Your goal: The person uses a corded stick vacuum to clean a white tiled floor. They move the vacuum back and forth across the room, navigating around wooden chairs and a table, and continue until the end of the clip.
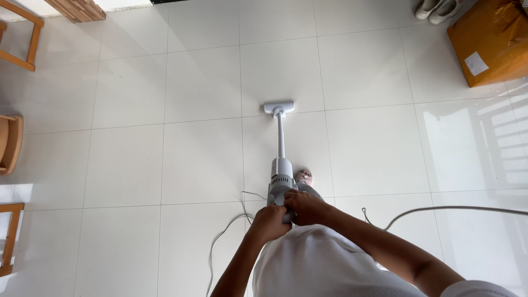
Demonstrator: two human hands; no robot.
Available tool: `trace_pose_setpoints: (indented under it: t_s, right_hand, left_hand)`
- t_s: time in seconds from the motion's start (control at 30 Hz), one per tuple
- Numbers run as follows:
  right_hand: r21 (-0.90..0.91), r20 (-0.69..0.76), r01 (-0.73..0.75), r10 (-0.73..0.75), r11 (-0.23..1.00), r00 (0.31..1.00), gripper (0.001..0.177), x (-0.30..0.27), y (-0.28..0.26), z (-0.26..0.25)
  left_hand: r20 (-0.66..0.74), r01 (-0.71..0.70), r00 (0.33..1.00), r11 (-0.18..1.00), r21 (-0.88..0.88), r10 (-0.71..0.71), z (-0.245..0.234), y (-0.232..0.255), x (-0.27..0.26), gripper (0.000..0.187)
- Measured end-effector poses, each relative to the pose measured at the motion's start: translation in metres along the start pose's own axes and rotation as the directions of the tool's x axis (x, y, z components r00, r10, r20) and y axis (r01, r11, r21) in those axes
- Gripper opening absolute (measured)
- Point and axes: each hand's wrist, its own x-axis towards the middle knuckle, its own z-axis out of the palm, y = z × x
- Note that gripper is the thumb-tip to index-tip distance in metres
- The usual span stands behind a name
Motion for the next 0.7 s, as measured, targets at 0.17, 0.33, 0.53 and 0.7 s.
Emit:
trace_pose_setpoints:
  t_s: [0.17, 0.33, 0.53, 0.7]
  right_hand:
    - [-0.078, -0.002, 0.051, -0.052, 0.996, 0.999, 0.008, -0.009, -0.025, -0.011]
    - [0.037, 0.071, 0.237, -0.239, 0.971, 0.968, 0.022, -0.041, -0.095, -0.035]
    - [0.237, -0.029, 0.310, -0.313, 0.921, 0.949, 0.022, -0.070, -0.114, -0.019]
    - [0.177, -0.170, 0.262, -0.233, 0.949, 0.958, 0.028, -0.073, -0.074, 0.006]
  left_hand:
    - [0.047, -0.029, 0.999, 0.993, 0.114, 0.023, -0.023, 0.013, -0.027, 0.025]
    - [0.159, -0.064, 0.987, 0.984, 0.169, 0.037, -0.060, 0.041, -0.106, 0.032]
    - [0.225, -0.141, 0.968, 0.981, 0.130, 0.110, -0.056, 0.044, -0.127, 0.025]
    - [0.192, -0.240, 0.957, 0.966, 0.101, 0.218, -0.034, 0.041, -0.096, 0.047]
